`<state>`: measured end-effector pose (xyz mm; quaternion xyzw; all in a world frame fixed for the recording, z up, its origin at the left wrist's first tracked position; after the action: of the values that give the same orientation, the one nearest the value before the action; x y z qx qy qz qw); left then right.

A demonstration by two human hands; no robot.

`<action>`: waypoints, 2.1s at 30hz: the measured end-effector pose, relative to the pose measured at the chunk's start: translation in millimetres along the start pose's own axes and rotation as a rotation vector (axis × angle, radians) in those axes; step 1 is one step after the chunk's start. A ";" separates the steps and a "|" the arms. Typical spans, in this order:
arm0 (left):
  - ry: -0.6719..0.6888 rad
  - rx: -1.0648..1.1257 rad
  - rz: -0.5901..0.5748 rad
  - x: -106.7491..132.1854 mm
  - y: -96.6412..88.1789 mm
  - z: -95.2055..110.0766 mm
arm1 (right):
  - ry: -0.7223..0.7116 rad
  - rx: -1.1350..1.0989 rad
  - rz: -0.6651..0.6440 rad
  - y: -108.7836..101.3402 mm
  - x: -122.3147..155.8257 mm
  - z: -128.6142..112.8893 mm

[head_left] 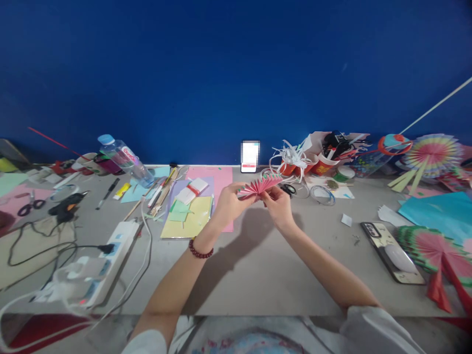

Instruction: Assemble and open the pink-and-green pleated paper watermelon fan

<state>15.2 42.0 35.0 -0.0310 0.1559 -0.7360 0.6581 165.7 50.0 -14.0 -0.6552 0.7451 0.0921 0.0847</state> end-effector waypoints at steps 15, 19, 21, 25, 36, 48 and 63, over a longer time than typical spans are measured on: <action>0.125 0.022 0.108 -7.8 -2.2 -9.4 | -0.075 0.070 -0.042 -3.4 -7.2 -13.3; -0.017 0.228 0.003 -12.0 2.9 -17.5 | -0.041 0.015 -0.087 -3.9 -10.7 -14.7; -0.102 0.340 -0.067 -13.6 6.6 -22.0 | -0.021 -0.022 -0.090 -5.1 -10.9 -15.2; -0.203 0.473 -0.125 -15.3 8.3 -28.2 | -0.039 -0.040 -0.131 -6.7 -10.9 -22.7; -0.252 0.460 -0.197 -13.9 9.4 -28.9 | -0.043 -0.054 -0.249 -1.7 -10.1 -32.1; -0.277 0.523 -0.142 -12.4 9.1 -28.8 | -0.183 0.105 -0.270 -0.7 -6.4 -46.7; -0.253 0.627 -0.179 -10.3 14.0 -28.8 | -0.201 0.170 -0.213 -5.8 -3.3 -48.6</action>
<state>22.7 56.3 5.4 0.0684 -0.1639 -0.7932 0.5825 171.6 40.4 33.7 -0.7082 0.6644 0.0844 0.2233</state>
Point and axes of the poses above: each hand's wrist, its own x-axis away from the middle knuckle, its own y-axis out of the palm, z = x × y, the point moved 6 cm from there along -x, towards the middle knuckle, and after that the axes turned 6 degrees about -y, right-handed, at the moved point
